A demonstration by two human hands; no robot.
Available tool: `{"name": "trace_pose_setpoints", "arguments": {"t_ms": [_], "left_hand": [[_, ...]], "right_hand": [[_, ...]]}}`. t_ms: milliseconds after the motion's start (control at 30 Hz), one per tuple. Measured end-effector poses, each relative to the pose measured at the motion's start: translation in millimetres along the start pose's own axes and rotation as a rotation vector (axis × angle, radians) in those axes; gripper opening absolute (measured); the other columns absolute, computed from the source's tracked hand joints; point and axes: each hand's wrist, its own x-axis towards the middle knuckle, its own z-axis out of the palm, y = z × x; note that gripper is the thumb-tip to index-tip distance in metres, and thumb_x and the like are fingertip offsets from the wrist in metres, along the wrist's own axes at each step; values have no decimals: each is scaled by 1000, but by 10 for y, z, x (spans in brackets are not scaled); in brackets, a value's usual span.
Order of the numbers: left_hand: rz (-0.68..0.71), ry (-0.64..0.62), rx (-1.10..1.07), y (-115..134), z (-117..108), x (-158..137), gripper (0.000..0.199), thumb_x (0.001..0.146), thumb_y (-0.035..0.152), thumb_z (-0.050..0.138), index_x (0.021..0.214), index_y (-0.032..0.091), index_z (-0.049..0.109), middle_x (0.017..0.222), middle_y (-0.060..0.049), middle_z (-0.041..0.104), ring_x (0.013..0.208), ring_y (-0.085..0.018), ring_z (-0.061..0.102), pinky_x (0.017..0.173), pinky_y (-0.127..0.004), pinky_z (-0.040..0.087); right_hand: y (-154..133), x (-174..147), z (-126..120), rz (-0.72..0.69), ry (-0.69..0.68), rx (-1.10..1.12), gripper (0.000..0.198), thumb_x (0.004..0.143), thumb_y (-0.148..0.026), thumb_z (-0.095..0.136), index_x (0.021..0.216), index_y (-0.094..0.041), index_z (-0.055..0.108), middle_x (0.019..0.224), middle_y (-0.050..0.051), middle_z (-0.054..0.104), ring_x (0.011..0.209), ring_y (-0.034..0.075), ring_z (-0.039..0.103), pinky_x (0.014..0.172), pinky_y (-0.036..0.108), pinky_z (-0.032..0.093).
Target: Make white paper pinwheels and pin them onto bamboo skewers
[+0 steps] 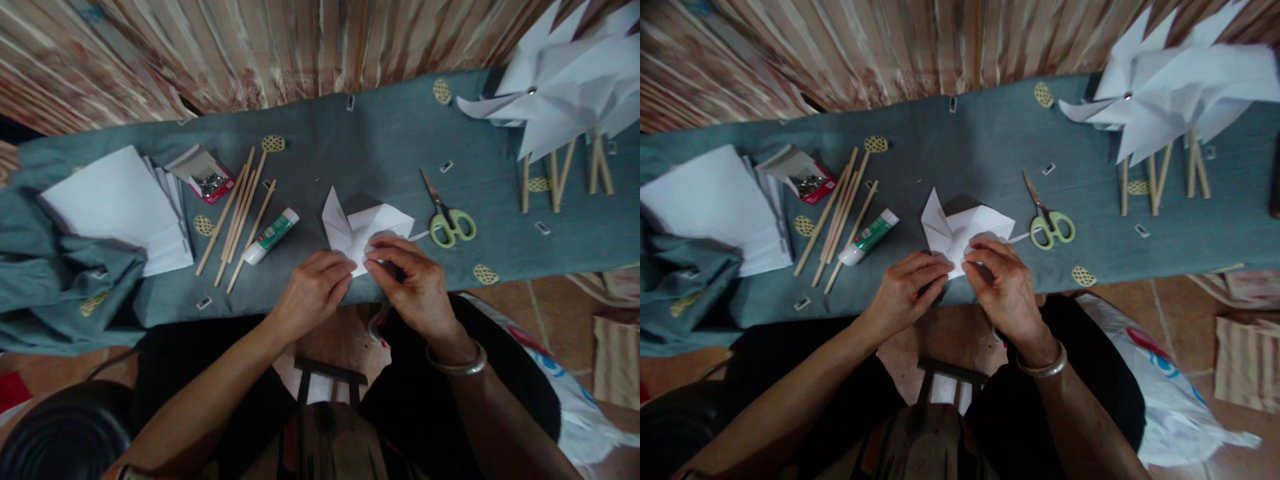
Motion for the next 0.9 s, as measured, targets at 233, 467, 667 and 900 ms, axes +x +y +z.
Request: {"name": "trace_pose_setpoints", "arguments": {"t_ms": [233,467,667,900], "left_hand": [[-8,-1,1,-7,5,1,17,93,16,53,103,13,67,96,-8,71,91,-18,65,81,-32,57],[-20,-18,0,-11,5,14,17,92,16,54,102,15,67,96,-7,70,90,-17,65,81,-32,57],[-17,-19,-3,-1,-3,18,17,92,16,53,101,13,68,95,-8,70,90,-18,66,80,-32,57],[-21,-34,6,-4,-2,14,17,92,16,53,101,14,67,96,-8,70,91,-18,65,81,-32,57]], "right_hand": [[2,1,4,-19,6,-14,9,86,-20,64,91,-22,71,106,8,70,105,24,65,97,46,51],[-20,-9,7,-66,10,-111,15,90,-23,58,98,-20,71,109,9,70,108,25,64,101,46,49],[-33,-26,23,-109,-11,-210,29,93,-22,50,115,-29,67,129,6,61,118,27,58,104,49,47],[-25,-11,48,-99,-58,-193,36,93,-20,46,121,-30,65,139,7,54,125,33,52,104,57,44]]}}
